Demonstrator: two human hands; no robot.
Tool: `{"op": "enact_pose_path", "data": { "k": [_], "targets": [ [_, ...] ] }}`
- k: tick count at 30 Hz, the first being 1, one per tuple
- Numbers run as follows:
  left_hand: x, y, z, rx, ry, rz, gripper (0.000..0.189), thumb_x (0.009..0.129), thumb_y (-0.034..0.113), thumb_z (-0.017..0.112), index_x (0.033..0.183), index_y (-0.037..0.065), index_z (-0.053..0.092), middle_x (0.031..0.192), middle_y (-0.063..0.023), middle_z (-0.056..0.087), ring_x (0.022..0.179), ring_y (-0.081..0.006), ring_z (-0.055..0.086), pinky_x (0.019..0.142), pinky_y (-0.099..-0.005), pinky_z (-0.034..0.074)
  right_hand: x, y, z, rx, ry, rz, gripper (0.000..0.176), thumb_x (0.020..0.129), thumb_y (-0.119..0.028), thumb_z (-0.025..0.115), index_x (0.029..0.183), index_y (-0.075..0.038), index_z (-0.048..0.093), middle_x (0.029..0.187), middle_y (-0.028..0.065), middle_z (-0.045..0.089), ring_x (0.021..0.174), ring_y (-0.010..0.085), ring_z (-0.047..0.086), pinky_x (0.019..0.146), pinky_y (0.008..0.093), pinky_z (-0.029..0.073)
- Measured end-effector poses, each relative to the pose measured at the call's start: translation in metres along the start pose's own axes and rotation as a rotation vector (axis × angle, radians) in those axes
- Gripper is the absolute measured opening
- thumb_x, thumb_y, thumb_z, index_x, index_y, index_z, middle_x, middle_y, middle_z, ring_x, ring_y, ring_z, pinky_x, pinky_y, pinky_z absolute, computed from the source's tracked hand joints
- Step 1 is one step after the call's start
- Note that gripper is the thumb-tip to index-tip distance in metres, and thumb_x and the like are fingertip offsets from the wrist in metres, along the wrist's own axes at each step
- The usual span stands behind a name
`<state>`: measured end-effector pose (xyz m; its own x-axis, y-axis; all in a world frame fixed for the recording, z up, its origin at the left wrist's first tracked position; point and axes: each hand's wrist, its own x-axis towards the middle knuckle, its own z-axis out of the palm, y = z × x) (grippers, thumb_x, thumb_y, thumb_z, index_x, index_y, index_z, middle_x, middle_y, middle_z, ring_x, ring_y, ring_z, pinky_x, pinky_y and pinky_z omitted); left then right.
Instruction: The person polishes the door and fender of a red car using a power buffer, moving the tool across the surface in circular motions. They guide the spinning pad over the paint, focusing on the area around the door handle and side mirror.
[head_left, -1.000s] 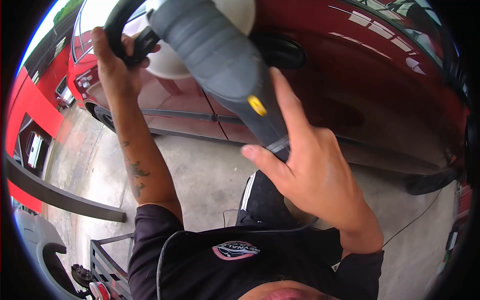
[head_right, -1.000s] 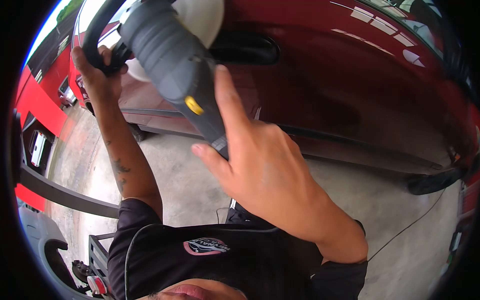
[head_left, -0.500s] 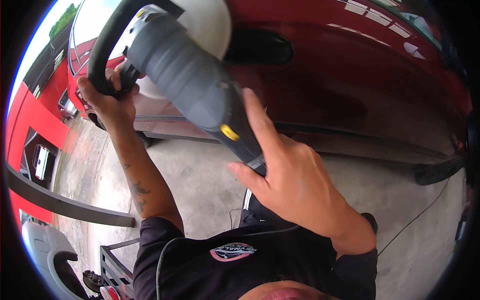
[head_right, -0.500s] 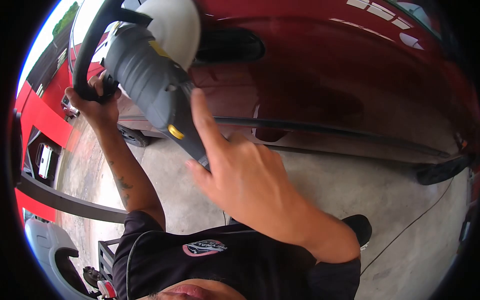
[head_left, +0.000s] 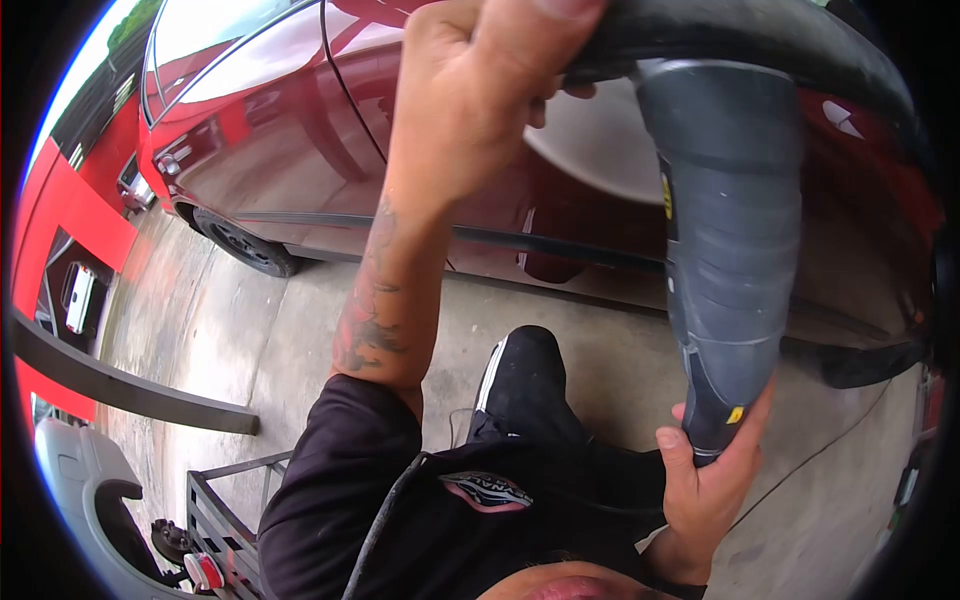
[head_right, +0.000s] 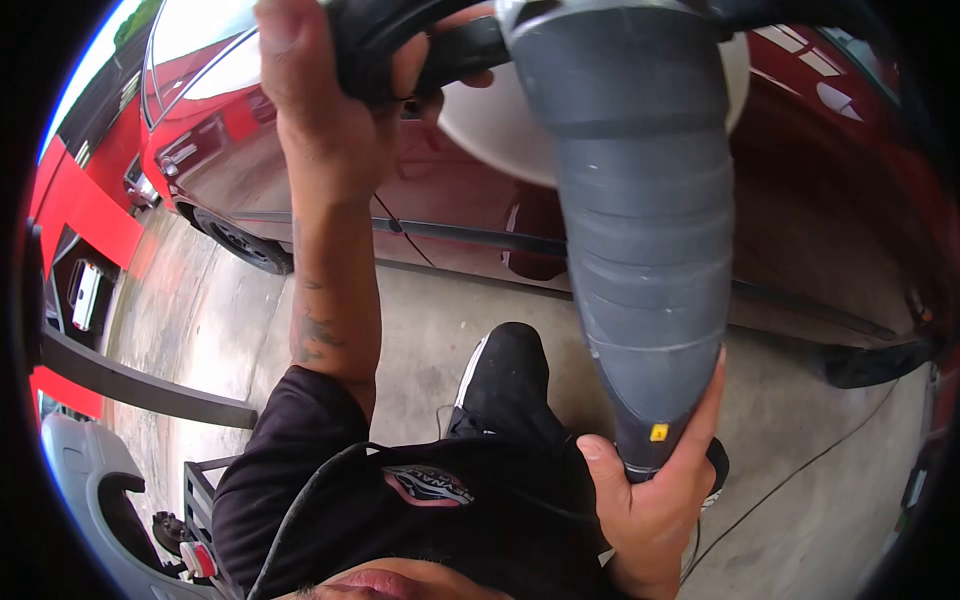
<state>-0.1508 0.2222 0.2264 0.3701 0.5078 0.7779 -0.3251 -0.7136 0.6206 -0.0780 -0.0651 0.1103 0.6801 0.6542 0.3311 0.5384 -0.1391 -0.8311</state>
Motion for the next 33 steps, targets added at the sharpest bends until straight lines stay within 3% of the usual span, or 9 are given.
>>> {"op": "enact_pose_path", "data": {
  "k": [2, 3, 7, 17, 19, 21, 24, 27, 33],
  "targets": [
    [-0.001, -0.019, -0.026, -0.124, -0.071, 0.025, 0.09, 0.087, 0.089, 0.025, 0.075, 0.006, 0.056, 0.1, -0.0239, 0.073, 0.07, -0.0296, 0.069, 0.054, -0.032, 0.045, 0.011, -0.006, 0.008, 0.002, -0.057, -0.078, 0.098, 0.082, -0.021, 0.081, 0.156, 0.006, 0.022, 0.114, 0.0308, 0.068, 0.107, 0.0399, 0.071, 0.089, 0.0397, 0.056],
    [0.002, -0.033, -0.053, -0.179, -0.134, 0.03, 0.089, 0.087, 0.089, 0.026, 0.075, 0.005, 0.055, 0.103, -0.0242, 0.073, 0.077, -0.0304, 0.07, 0.054, -0.0327, 0.044, 0.019, -0.009, 0.014, -0.005, -0.093, -0.121, 0.098, 0.082, -0.021, 0.082, 0.156, 0.005, 0.023, 0.113, 0.0313, 0.068, 0.105, 0.0404, 0.071, 0.087, 0.0398, 0.057],
    [-0.014, -0.023, -0.093, -0.034, 0.178, 0.005, 0.084, 0.087, 0.088, 0.033, 0.076, 0.008, 0.054, 0.062, -0.0004, 0.043, 0.074, -0.0256, 0.063, 0.053, -0.0329, 0.044, 0.058, -0.025, 0.052, 0.011, -0.194, -0.345, 0.09, 0.083, -0.016, 0.077, 0.158, -0.005, 0.027, 0.113, 0.0305, 0.068, 0.105, 0.0449, 0.069, 0.087, 0.0416, 0.055],
    [-0.029, -0.031, -0.129, -0.113, 0.447, 0.032, 0.081, 0.095, 0.077, 0.038, 0.104, 0.002, 0.066, 0.071, -0.0034, 0.052, 0.075, -0.0187, 0.062, 0.058, -0.0351, 0.05, 0.084, -0.06, 0.055, -0.04, -0.29, -0.408, 0.082, 0.083, -0.011, 0.073, 0.155, -0.005, 0.034, 0.113, 0.0312, 0.067, 0.103, 0.0474, 0.068, 0.087, 0.0418, 0.054],
    [-0.036, -0.03, -0.125, 0.121, 0.352, 0.157, 0.076, 0.099, 0.072, 0.04, 0.096, 0.0, 0.065, 0.078, -0.006, 0.06, 0.073, -0.0157, 0.059, 0.064, -0.0292, 0.046, 0.06, -0.068, 0.036, -0.032, -0.254, -0.264, 0.083, 0.079, -0.006, 0.069, 0.155, -0.005, 0.035, 0.118, 0.0264, 0.068, 0.113, 0.0359, 0.068, 0.095, 0.0372, 0.05],
    [-0.035, -0.017, -0.1, 0.157, 0.3, 0.291, 0.073, 0.1, 0.068, 0.042, 0.09, -0.001, 0.065, 0.085, -0.0083, 0.066, 0.071, -0.0121, 0.055, 0.066, -0.0244, 0.04, 0.045, -0.063, 0.017, -0.094, -0.232, -0.301, 0.087, 0.08, -0.012, 0.076, 0.156, -0.006, 0.033, 0.12, 0.0326, 0.064, 0.11, 0.0476, 0.066, 0.087, 0.0431, 0.055],
    [-0.024, -0.011, -0.087, 0.039, 0.376, 0.422, 0.052, 0.096, 0.05, 0.065, 0.086, -0.001, 0.067, 0.07, 0.0015, 0.058, 0.063, -0.0055, 0.048, 0.059, -0.022, 0.036, 0.029, -0.074, 0.007, -0.035, -0.241, -0.178, 0.09, 0.08, -0.015, 0.076, 0.157, -0.007, 0.03, 0.115, 0.0322, 0.067, 0.109, 0.0476, 0.066, 0.085, 0.0435, 0.055],
    [-0.018, -0.009, -0.101, 0.057, 0.397, 0.444, 0.047, 0.096, 0.044, 0.07, 0.085, -0.002, 0.07, 0.063, 0.0032, 0.056, 0.058, -0.0054, 0.048, 0.054, -0.0214, 0.035, 0.033, -0.092, 0.016, 0.029, -0.268, -0.07, 0.089, 0.074, -0.015, 0.07, 0.155, -0.004, 0.034, 0.105, 0.0201, 0.069, 0.092, 0.025, 0.068, 0.09, 0.0343, 0.051],
    [0.01, -0.002, -0.15, 0.136, 0.553, 0.371, 0.053, 0.098, 0.047, 0.067, 0.091, -0.005, 0.075, 0.065, -0.0009, 0.061, 0.056, -0.0061, 0.048, 0.053, -0.0219, 0.033, 0.076, -0.111, 0.039, 0.054, -0.451, -0.297, 0.08, 0.084, -0.02, 0.071, 0.152, 0.0, 0.035, 0.091, 0.0289, 0.067, 0.085, 0.042, 0.07, 0.083, 0.0371, 0.052]
  ]
}}
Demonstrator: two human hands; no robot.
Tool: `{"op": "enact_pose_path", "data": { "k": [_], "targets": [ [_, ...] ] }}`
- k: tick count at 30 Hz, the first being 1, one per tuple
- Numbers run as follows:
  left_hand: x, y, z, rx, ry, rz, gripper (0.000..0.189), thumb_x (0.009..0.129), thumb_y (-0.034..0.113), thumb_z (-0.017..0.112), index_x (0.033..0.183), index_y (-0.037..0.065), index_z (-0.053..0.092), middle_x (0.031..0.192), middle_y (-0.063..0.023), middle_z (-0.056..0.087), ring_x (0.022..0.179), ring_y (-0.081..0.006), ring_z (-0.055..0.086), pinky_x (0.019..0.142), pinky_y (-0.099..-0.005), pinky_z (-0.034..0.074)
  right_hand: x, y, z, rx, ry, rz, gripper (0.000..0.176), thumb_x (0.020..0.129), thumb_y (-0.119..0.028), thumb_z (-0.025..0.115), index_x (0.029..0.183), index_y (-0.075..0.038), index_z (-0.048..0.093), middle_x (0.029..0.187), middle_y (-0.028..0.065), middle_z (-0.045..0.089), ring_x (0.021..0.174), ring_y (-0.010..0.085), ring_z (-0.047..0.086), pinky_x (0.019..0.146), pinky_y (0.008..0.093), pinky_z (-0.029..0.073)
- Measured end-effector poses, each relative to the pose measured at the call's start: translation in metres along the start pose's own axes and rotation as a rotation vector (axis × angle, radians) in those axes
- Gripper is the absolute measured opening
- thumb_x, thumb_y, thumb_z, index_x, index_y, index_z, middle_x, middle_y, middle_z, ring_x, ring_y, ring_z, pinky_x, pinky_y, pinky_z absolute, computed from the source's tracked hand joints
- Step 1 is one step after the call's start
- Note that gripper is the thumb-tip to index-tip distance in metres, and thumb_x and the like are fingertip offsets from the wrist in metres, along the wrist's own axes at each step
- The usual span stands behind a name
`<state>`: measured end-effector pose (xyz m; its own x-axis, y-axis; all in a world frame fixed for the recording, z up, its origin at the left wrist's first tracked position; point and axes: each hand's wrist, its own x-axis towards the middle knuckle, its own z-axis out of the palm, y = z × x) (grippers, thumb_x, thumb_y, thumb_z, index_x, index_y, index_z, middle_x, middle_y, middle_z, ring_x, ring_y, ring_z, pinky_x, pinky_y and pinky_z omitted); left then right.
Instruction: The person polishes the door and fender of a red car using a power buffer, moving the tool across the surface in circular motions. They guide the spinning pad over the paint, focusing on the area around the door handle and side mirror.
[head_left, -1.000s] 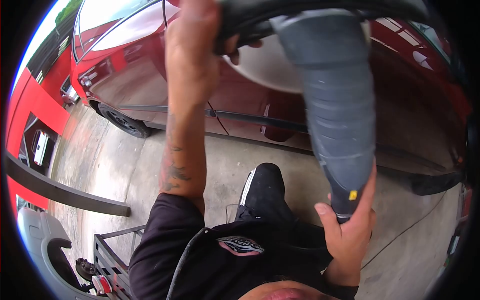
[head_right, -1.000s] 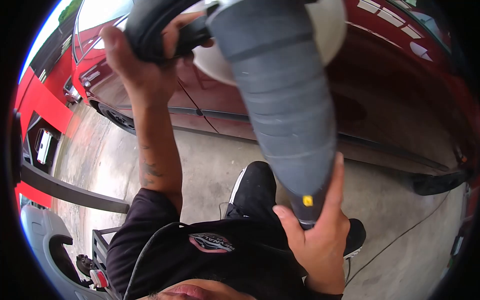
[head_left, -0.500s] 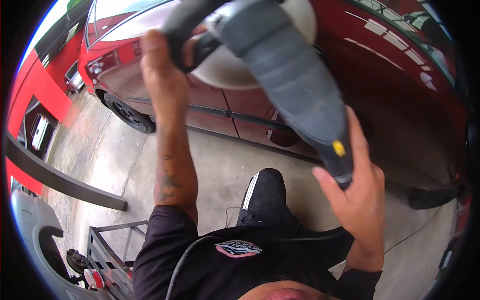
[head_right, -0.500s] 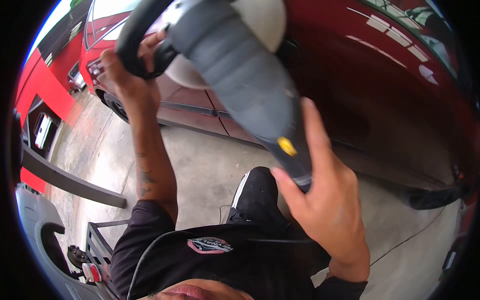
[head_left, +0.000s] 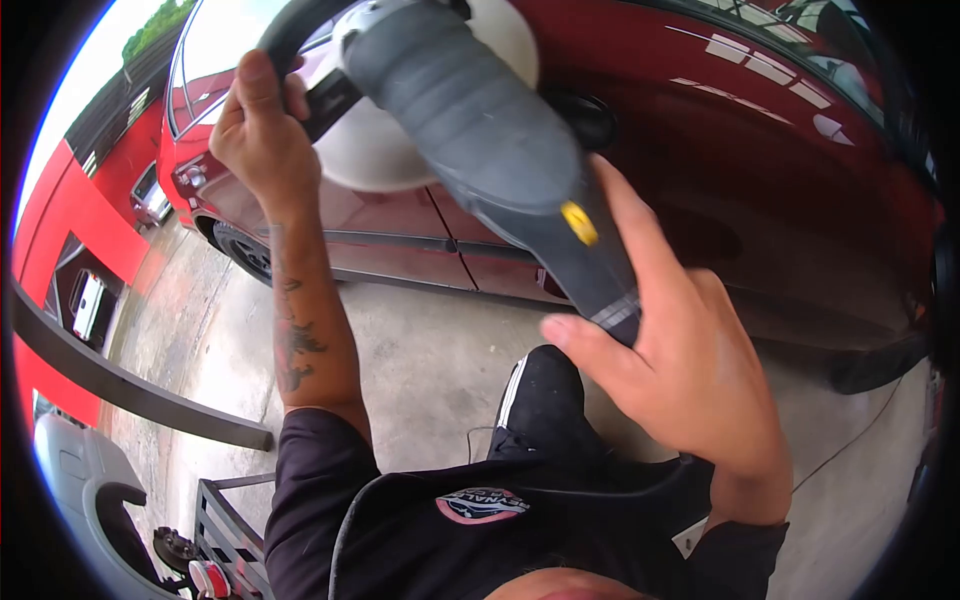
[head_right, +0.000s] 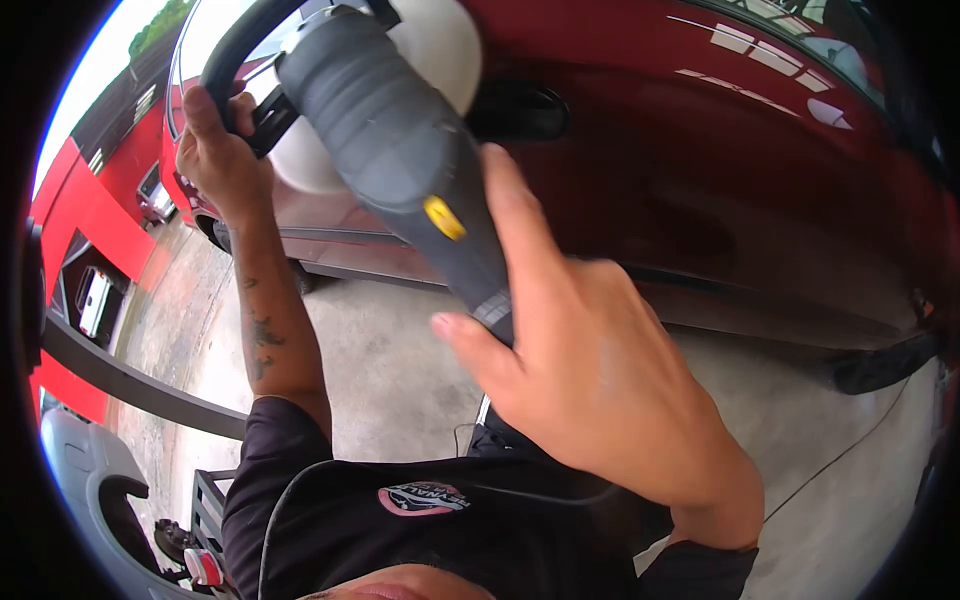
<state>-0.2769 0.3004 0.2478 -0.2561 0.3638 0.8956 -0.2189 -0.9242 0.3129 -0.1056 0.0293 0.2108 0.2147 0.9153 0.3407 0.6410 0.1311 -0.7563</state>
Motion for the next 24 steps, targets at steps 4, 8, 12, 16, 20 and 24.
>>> {"op": "enact_pose_path", "data": {
  "k": [4, 8, 12, 16, 20, 24],
  "targets": [
    [0.035, -0.014, -0.021, 0.064, 0.061, -0.061, 0.054, 0.097, 0.046, 0.068, 0.087, -0.007, 0.072, 0.065, -0.0022, 0.06, 0.056, -0.0067, 0.048, 0.053, -0.0216, 0.034, 0.035, -0.022, -0.001, -0.05, -0.129, -0.048, 0.074, 0.085, -0.02, 0.069, 0.146, 0.007, 0.038, 0.083, 0.0298, 0.064, 0.078, 0.0423, 0.069, 0.074, 0.0414, 0.052],
    [0.059, -0.016, -0.038, 0.18, 0.123, -0.11, 0.054, 0.097, 0.046, 0.069, 0.085, -0.007, 0.071, 0.066, -0.0023, 0.06, 0.058, -0.0067, 0.048, 0.054, -0.0219, 0.035, 0.063, -0.032, 0.007, -0.242, -0.138, -0.26, 0.07, 0.086, -0.017, 0.068, 0.139, 0.018, 0.037, 0.096, 0.0349, 0.067, 0.088, 0.0434, 0.072, 0.075, 0.045, 0.059],
    [0.073, -0.017, -0.048, 0.304, 0.106, -0.116, 0.054, 0.098, 0.048, 0.065, 0.089, -0.004, 0.073, 0.066, -0.0018, 0.057, 0.062, -0.0098, 0.053, 0.058, -0.0259, 0.04, 0.078, -0.05, 0.003, -0.276, -0.239, -0.153, 0.084, 0.088, -0.028, 0.071, 0.145, 0.018, 0.03, 0.114, 0.0346, 0.066, 0.102, 0.039, 0.072, 0.086, 0.0427, 0.06],
    [0.071, -0.014, -0.048, 0.257, 0.15, -0.128, 0.053, 0.096, 0.046, 0.07, 0.086, -0.006, 0.071, 0.064, -0.0016, 0.056, 0.056, -0.0069, 0.046, 0.054, -0.0237, 0.036, 0.077, -0.044, 0.009, -0.307, -0.225, -0.267, 0.058, 0.086, -0.02, 0.064, 0.126, 0.017, 0.043, 0.089, 0.0323, 0.065, 0.085, 0.0421, 0.07, 0.076, 0.0464, 0.058],
    [0.063, -0.009, -0.039, 0.166, 0.15, -0.154, 0.051, 0.097, 0.044, 0.068, 0.089, -0.006, 0.07, 0.064, -0.0028, 0.056, 0.056, -0.0079, 0.047, 0.054, -0.0235, 0.035, 0.057, -0.046, -0.007, -0.205, -0.231, -0.166, 0.072, 0.09, -0.021, 0.062, 0.142, 0.018, 0.03, 0.1, 0.0334, 0.068, 0.093, 0.0408, 0.072, 0.078, 0.0438, 0.06],
    [0.035, -0.002, -0.018, -0.021, 0.104, -0.187, 0.052, 0.1, 0.044, 0.064, 0.085, -0.005, 0.064, 0.062, -0.0036, 0.054, 0.054, -0.0088, 0.045, 0.052, -0.0242, 0.034, 0.019, -0.025, -0.012, -0.111, -0.104, -0.175, 0.074, 0.088, -0.016, 0.065, 0.148, 0.011, 0.031, 0.083, 0.0313, 0.066, 0.077, 0.0467, 0.068, 0.07, 0.048, 0.056]
  ]
}}
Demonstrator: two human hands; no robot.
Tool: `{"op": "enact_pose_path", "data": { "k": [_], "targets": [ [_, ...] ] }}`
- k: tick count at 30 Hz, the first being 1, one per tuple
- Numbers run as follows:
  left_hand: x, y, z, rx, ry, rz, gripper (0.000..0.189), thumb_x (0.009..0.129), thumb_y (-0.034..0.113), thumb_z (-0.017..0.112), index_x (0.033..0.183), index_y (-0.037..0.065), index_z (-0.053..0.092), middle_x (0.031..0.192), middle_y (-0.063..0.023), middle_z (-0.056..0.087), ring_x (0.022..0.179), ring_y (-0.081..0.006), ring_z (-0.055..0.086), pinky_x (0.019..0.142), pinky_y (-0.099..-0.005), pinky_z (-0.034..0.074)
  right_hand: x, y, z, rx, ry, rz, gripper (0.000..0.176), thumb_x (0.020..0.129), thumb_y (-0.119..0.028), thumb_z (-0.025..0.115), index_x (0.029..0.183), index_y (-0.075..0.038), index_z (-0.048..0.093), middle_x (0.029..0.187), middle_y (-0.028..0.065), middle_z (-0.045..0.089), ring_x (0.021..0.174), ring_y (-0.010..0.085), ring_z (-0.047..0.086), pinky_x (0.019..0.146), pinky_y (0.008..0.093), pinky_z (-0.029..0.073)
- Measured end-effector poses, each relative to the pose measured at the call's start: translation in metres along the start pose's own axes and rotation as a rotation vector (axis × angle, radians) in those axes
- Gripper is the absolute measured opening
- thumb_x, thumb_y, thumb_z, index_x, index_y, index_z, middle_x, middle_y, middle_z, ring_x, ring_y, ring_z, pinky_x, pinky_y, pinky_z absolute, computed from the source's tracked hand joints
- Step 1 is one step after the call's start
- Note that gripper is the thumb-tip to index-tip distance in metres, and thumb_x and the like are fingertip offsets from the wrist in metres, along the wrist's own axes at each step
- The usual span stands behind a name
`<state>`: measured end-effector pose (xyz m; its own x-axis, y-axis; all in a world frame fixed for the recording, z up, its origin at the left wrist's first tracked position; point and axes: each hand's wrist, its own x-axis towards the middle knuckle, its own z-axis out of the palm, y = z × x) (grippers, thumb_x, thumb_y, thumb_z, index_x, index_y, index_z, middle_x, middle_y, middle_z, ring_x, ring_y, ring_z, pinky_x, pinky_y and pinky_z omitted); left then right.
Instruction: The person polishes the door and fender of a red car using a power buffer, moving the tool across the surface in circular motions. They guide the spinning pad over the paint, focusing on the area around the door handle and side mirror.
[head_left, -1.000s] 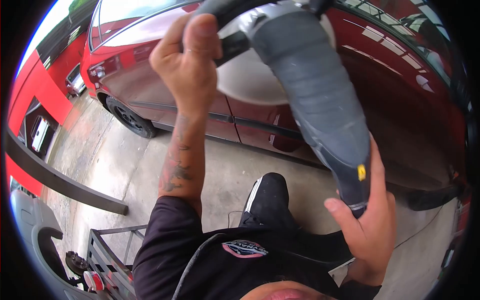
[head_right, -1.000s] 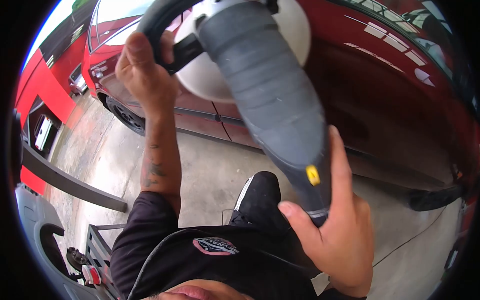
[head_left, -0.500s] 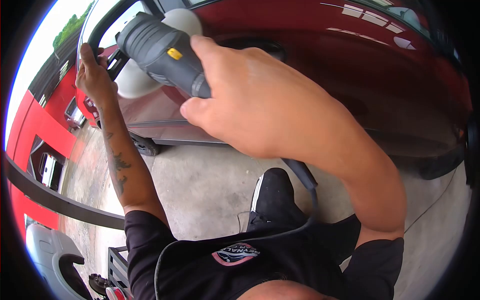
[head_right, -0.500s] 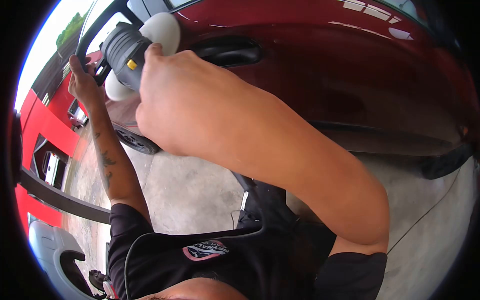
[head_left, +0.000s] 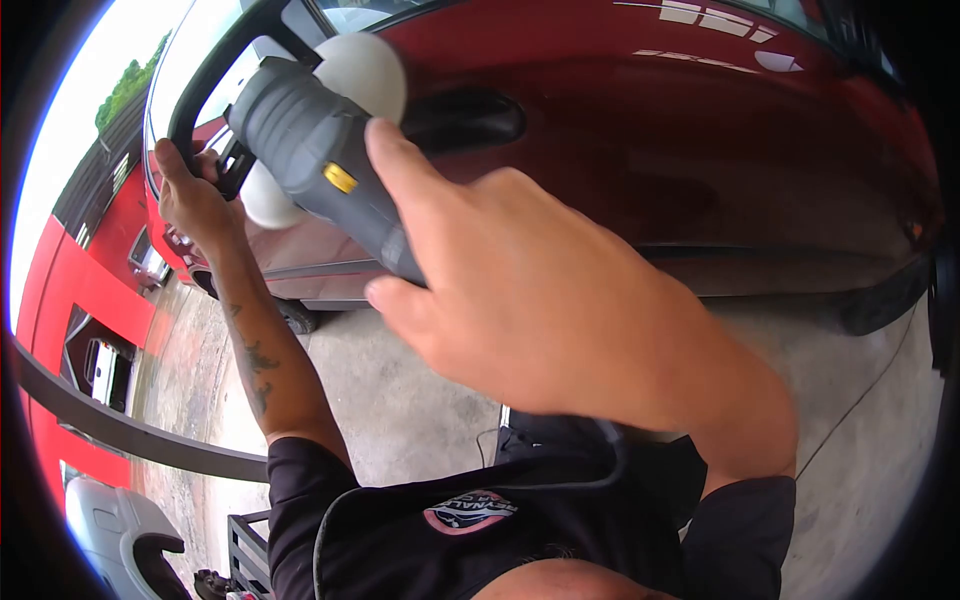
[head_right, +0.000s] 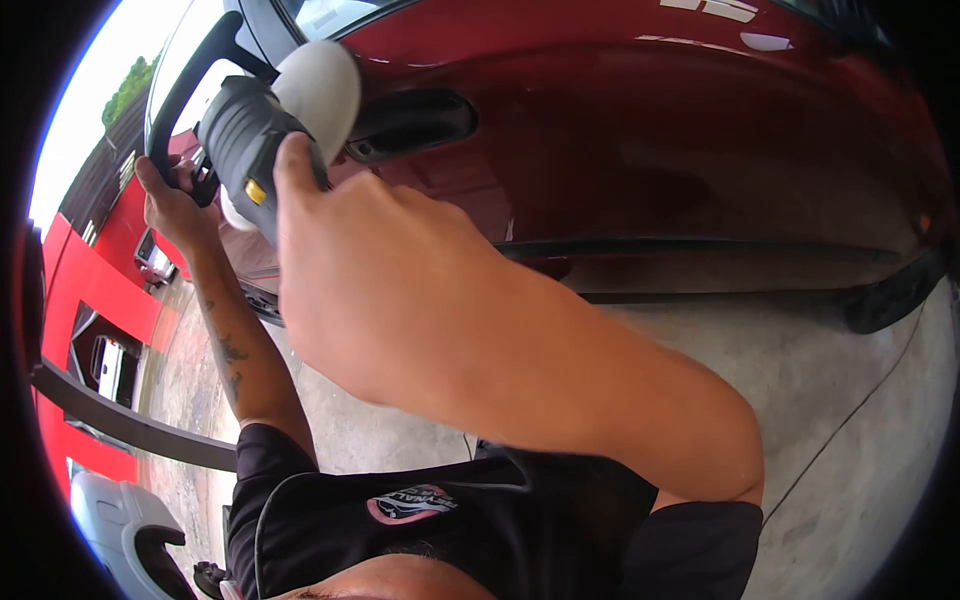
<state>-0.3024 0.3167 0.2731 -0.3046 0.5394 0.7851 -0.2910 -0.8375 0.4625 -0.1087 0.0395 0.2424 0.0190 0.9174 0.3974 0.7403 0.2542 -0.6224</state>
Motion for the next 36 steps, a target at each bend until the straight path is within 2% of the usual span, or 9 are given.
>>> {"op": "enact_pose_path", "data": {
  "k": [4, 9, 12, 18, 21, 23, 26, 32, 36],
  "targets": [
    [-0.044, -0.007, 0.032, -0.108, -0.103, 0.075, 0.055, 0.099, 0.049, 0.063, 0.08, -0.003, 0.064, 0.063, -0.0051, 0.057, 0.052, -0.0092, 0.044, 0.05, -0.0243, 0.033, -0.051, 0.015, -0.008, 0.073, 0.009, 0.134, 0.083, 0.084, -0.013, 0.07, 0.154, 0.003, 0.028, 0.093, 0.0317, 0.068, 0.086, 0.0492, 0.068, 0.074, 0.043, 0.055],
    [-0.105, 0.001, 0.091, -0.215, -0.227, 0.119, 0.056, 0.094, 0.052, 0.07, 0.079, -0.002, 0.069, 0.062, -0.0013, 0.06, 0.051, -0.0051, 0.048, 0.047, -0.0217, 0.033, -0.114, 0.035, 0.015, 0.073, 0.341, 0.206, 0.091, 0.079, -0.011, 0.071, 0.157, 0.0, 0.026, 0.121, 0.0299, 0.066, 0.109, 0.0409, 0.07, 0.087, 0.0348, 0.053],
    [-0.113, 0.009, 0.109, -0.261, -0.313, 0.167, 0.054, 0.093, 0.049, 0.071, 0.077, -0.002, 0.068, 0.06, -0.0001, 0.058, 0.049, -0.006, 0.05, 0.046, -0.0219, 0.038, -0.126, 0.022, 0.019, 0.17, 0.426, 0.377, 0.09, 0.078, -0.013, 0.07, 0.157, -0.001, 0.029, 0.121, 0.0261, 0.068, 0.113, 0.0358, 0.069, 0.092, 0.0351, 0.052],
    [-0.085, 0.005, 0.077, -0.254, -0.227, 0.035, 0.052, 0.095, 0.046, 0.071, 0.077, -0.002, 0.067, 0.059, -0.0018, 0.056, 0.048, -0.0074, 0.049, 0.045, -0.0237, 0.037, -0.093, 0.02, 0.02, 0.104, 0.331, 0.22, 0.09, 0.079, -0.015, 0.07, 0.158, -0.004, 0.028, 0.113, 0.0289, 0.069, 0.108, 0.0413, 0.07, 0.088, 0.0367, 0.053],
    [-0.057, -0.006, 0.043, -0.148, -0.168, 0.066, 0.054, 0.098, 0.048, 0.065, 0.075, -0.001, 0.063, 0.057, -0.0017, 0.051, 0.046, -0.0105, 0.049, 0.044, -0.0249, 0.039, -0.057, 0.025, 0.021, 0.06, 0.198, 0.125, 0.089, 0.083, -0.015, 0.071, 0.158, -0.004, 0.025, 0.095, 0.0328, 0.067, 0.092, 0.0489, 0.069, 0.079, 0.0406, 0.054],
    [-0.038, -0.019, 0.017, -0.081, -0.096, 0.091, 0.055, 0.099, 0.049, 0.062, 0.075, -0.001, 0.062, 0.058, -0.0018, 0.05, 0.047, -0.0108, 0.049, 0.045, -0.0255, 0.04, -0.028, 0.019, 0.016, 0.094, 0.05, 0.127, 0.087, 0.086, -0.017, 0.069, 0.158, -0.003, 0.023, 0.079, 0.0319, 0.064, 0.078, 0.0509, 0.066, 0.072, 0.0458, 0.052],
    [-0.015, -0.033, -0.021, 0.028, 0.007, 0.106, 0.055, 0.1, 0.05, 0.061, 0.075, 0.001, 0.06, 0.057, -0.0019, 0.048, 0.047, -0.0106, 0.046, 0.044, -0.0257, 0.039, 0.014, 0.024, 0.028, -0.07, -0.069, 0.026, 0.083, 0.091, -0.021, 0.066, 0.156, 0.002, 0.02, 0.079, 0.0306, 0.068, 0.075, 0.0489, 0.069, 0.073, 0.0539, 0.056],
    [-0.004, -0.046, -0.057, 0.075, 0.087, 0.102, 0.056, 0.099, 0.056, 0.059, 0.074, 0.006, 0.053, 0.06, -0.0006, 0.045, 0.05, -0.0105, 0.045, 0.045, -0.0245, 0.037, 0.037, 0.039, 0.049, 0.003, 0.008, -0.079, 0.085, 0.092, -0.028, 0.068, 0.16, -0.01, 0.021, 0.08, 0.0284, 0.068, 0.071, 0.0465, 0.068, 0.072, 0.0558, 0.055],
    [-0.027, -0.04, -0.04, 0.089, 0.021, 0.092, 0.062, 0.098, 0.063, 0.055, 0.075, 0.005, 0.051, 0.062, -0.0021, 0.044, 0.054, -0.0133, 0.045, 0.05, -0.0259, 0.038, -0.003, 0.061, 0.057, -0.177, 0.213, -0.229, 0.08, 0.092, -0.029, 0.071, 0.16, -0.022, 0.028, 0.078, 0.0208, 0.059, 0.057, 0.0343, 0.065, 0.049, 0.0433, 0.054]
  ]
}}
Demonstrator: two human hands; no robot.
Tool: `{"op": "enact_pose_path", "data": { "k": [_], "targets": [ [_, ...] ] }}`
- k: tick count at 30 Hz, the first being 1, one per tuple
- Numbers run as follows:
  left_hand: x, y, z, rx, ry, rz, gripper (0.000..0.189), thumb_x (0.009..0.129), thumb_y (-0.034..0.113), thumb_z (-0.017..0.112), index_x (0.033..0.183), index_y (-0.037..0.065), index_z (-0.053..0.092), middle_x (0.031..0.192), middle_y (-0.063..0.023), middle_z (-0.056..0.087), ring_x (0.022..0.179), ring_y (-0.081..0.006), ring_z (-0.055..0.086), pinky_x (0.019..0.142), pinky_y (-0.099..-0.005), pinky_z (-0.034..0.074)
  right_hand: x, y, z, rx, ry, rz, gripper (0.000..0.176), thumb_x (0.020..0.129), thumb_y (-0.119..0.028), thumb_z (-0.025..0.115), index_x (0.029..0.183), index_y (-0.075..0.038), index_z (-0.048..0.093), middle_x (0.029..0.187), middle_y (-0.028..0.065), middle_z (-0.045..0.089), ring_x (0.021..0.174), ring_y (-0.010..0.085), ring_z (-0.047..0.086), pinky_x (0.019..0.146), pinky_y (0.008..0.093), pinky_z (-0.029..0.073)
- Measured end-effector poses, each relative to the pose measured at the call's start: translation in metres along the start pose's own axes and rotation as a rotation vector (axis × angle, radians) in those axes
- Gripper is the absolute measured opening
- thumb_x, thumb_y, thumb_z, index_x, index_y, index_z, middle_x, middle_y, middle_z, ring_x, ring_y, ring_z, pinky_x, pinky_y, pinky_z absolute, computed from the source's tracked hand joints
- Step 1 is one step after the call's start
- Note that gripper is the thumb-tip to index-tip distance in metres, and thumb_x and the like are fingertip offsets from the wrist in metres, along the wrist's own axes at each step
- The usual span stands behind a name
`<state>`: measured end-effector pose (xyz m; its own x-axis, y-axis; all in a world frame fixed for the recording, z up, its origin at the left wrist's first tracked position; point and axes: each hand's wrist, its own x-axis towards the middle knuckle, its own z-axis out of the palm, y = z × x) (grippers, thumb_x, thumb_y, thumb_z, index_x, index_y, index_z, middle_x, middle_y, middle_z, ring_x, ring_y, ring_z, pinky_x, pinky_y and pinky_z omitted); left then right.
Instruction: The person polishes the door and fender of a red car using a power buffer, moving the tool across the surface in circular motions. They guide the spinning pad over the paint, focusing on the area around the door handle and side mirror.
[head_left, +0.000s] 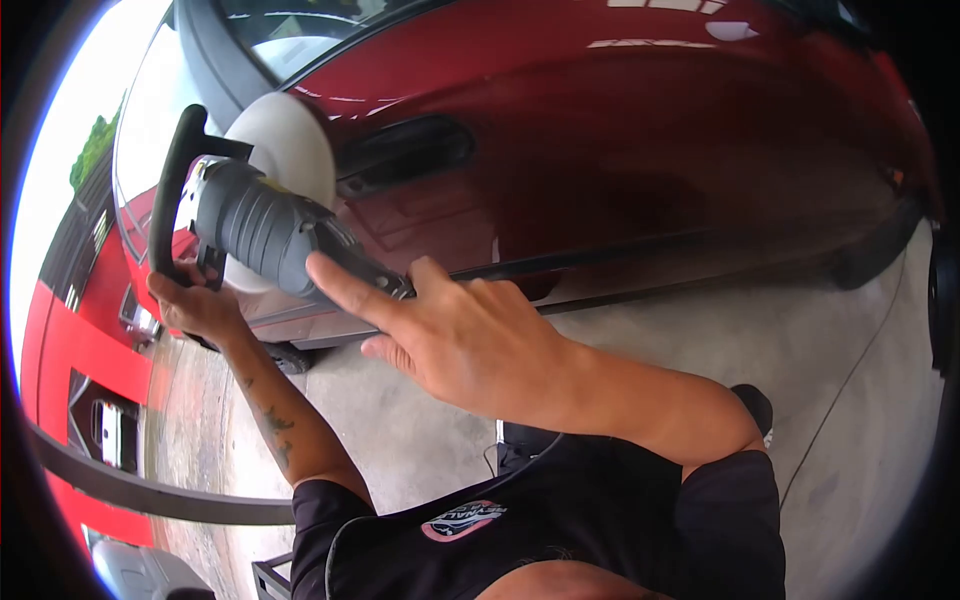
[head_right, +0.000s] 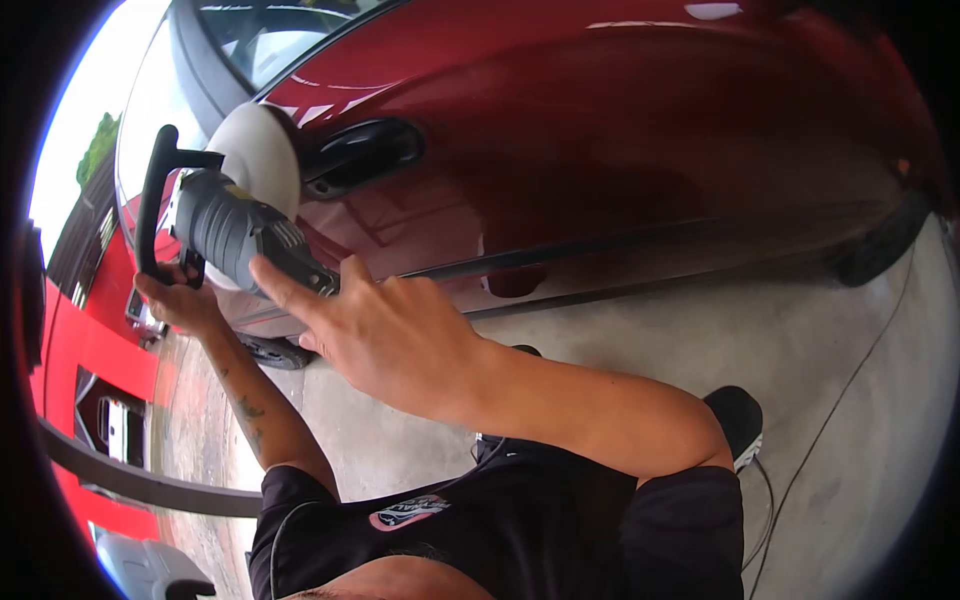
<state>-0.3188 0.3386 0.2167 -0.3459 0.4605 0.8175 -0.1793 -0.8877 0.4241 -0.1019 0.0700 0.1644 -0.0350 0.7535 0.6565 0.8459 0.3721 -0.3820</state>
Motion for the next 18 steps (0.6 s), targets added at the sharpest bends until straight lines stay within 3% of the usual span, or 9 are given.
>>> {"op": "enact_pose_path", "data": {
  "k": [1, 4, 10, 13, 18],
  "targets": [
    [-0.005, 0.003, 0.008, 0.019, -0.035, 0.025, 0.065, 0.097, 0.065, 0.053, 0.075, 0.004, 0.051, 0.063, -0.0024, 0.044, 0.054, -0.0141, 0.045, 0.05, -0.0261, 0.038, -0.012, 0.005, 0.001, -0.04, 0.092, -0.051, 0.08, 0.09, -0.027, 0.072, 0.159, -0.026, 0.032, 0.077, 0.0152, 0.053, 0.051, 0.0263, 0.059, 0.042, 0.0375, 0.051],
    [-0.026, 0.019, 0.04, 0.014, -0.059, 0.017, 0.066, 0.097, 0.068, 0.052, 0.075, 0.005, 0.051, 0.063, -0.0019, 0.044, 0.055, -0.0139, 0.044, 0.051, -0.026, 0.037, -0.039, 0.015, -0.018, -0.036, 0.072, -0.033, 0.072, 0.095, -0.029, 0.066, 0.158, -0.02, 0.034, 0.085, 0.0244, 0.058, 0.052, 0.0331, 0.065, 0.045, 0.0405, 0.054],
    [-0.06, 0.042, 0.099, -0.119, -0.209, -0.014, 0.072, 0.09, 0.077, 0.052, 0.076, 0.006, 0.049, 0.061, -0.0012, 0.038, 0.057, -0.0174, 0.046, 0.051, -0.0293, 0.037, -0.088, 0.032, -0.035, -0.12, 0.289, -0.003, 0.075, 0.09, -0.021, 0.07, 0.157, -0.021, 0.037, 0.086, 0.0195, 0.056, 0.056, 0.0269, 0.062, 0.045, 0.0383, 0.053],
    [-0.076, 0.051, 0.129, -0.152, -0.255, 0.014, 0.073, 0.091, 0.077, 0.05, 0.069, 0.007, 0.046, 0.06, -0.0007, 0.035, 0.054, -0.0161, 0.041, 0.05, -0.0282, 0.034, -0.11, 0.037, -0.041, -0.122, 0.386, 0.021, 0.075, 0.087, -0.018, 0.072, 0.156, -0.021, 0.041, 0.088, 0.0177, 0.057, 0.057, 0.0248, 0.062, 0.046, 0.0365, 0.053],
    [-0.098, 0.081, 0.19, -0.242, -0.311, 0.056, 0.069, 0.096, 0.071, 0.046, 0.071, 0.007, 0.048, 0.058, -0.0005, 0.036, 0.051, -0.012, 0.037, 0.047, -0.0257, 0.031, -0.143, 0.021, -0.087, -0.167, 0.41, 0.171, 0.077, 0.075, -0.012, 0.084, 0.146, -0.013, 0.053, 0.11, 0.0169, 0.066, 0.084, 0.025, 0.07, 0.064, 0.0334, 0.062]
  ]
}}
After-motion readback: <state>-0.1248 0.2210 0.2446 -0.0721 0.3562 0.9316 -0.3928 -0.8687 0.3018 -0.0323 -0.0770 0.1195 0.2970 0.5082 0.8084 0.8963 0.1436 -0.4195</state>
